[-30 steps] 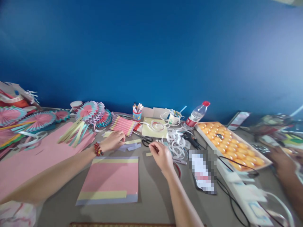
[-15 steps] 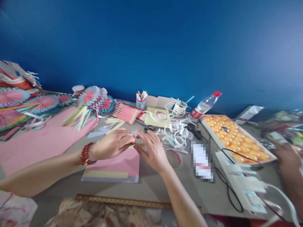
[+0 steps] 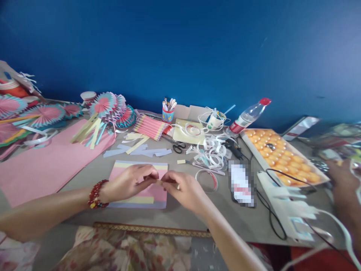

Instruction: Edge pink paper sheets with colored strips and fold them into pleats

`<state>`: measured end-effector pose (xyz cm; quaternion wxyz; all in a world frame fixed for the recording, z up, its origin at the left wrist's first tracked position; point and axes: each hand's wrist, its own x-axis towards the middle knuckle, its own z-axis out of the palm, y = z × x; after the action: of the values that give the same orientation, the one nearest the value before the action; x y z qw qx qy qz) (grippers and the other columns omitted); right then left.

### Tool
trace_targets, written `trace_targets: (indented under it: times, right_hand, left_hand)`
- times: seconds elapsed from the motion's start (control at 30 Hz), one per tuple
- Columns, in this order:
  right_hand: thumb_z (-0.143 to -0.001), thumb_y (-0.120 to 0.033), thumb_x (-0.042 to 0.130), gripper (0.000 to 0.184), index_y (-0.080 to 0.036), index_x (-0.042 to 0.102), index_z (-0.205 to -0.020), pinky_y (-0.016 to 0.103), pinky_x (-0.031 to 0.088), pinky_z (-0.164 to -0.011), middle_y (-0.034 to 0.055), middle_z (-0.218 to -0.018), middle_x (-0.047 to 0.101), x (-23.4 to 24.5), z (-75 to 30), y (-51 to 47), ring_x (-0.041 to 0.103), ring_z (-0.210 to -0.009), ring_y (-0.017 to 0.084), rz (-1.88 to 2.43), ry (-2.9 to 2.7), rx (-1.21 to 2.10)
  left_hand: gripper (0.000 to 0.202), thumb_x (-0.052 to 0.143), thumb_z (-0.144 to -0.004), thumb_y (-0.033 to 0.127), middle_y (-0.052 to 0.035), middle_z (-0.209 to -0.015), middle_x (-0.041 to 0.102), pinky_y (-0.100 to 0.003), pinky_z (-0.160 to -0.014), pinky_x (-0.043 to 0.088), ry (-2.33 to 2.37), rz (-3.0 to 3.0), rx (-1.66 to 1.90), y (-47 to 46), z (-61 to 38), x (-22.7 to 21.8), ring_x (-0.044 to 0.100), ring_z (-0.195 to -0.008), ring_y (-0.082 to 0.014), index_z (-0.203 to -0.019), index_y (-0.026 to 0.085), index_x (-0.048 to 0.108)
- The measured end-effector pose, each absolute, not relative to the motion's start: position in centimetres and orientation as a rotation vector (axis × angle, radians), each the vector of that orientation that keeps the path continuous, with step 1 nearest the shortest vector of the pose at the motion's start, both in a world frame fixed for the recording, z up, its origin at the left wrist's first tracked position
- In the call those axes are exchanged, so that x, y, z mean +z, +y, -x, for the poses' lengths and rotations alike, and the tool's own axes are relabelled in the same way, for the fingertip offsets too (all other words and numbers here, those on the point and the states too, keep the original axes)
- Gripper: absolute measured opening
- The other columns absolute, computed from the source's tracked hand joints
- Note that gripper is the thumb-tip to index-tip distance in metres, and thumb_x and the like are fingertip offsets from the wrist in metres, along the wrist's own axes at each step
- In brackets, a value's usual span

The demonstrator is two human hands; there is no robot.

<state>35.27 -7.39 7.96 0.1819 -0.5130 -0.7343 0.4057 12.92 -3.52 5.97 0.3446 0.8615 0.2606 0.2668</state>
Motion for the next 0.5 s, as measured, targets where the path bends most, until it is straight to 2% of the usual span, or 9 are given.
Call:
trace_targets:
  times: [0.2,0.37,0.5]
  right_hand:
    - [-0.094,-0.036,0.051,0.020,-0.020,0.057,-0.085,0.021,0.032,-0.056,-0.0049,-0.068,0.054,5.0,-36.4,-9.0,0.045,-0.060,0.010,1.567,-2.002,1.252]
    - [-0.090,-0.043,0.057,0.027,-0.018,0.061,-0.081,0.020,0.030,-0.057,-0.0043,-0.067,0.052,3.7,-37.5,-10.0,0.044,-0.063,0.010,1.580,-1.946,1.524]
    - [-0.090,-0.039,0.058,0.024,-0.018,0.060,-0.079,0.020,0.031,-0.056,-0.0043,-0.066,0.052,3.9,-37.4,-9.5,0.045,-0.061,0.010,1.512,-1.964,1.656]
  left_hand:
    - [0.008,0.049,-0.097,0.023,-0.0030,-0.091,0.063,-0.024,-0.071,0.044,0.665,-2.284,0.632,-4.8,-12.3,4.3,0.058,-0.078,-0.0140,-0.102,0.018,0.054]
    - [0.016,0.044,-0.097,0.017,-0.0087,-0.100,0.065,-0.035,-0.089,0.043,0.439,-2.693,0.455,-6.2,-10.0,2.6,0.057,-0.093,-0.0207,-0.102,0.017,0.059]
    - [0.018,0.045,-0.098,0.016,-0.0078,-0.102,0.066,-0.034,-0.089,0.045,0.394,-2.798,0.426,-7.2,-9.8,0.9,0.057,-0.096,-0.0193,-0.105,0.017,0.061]
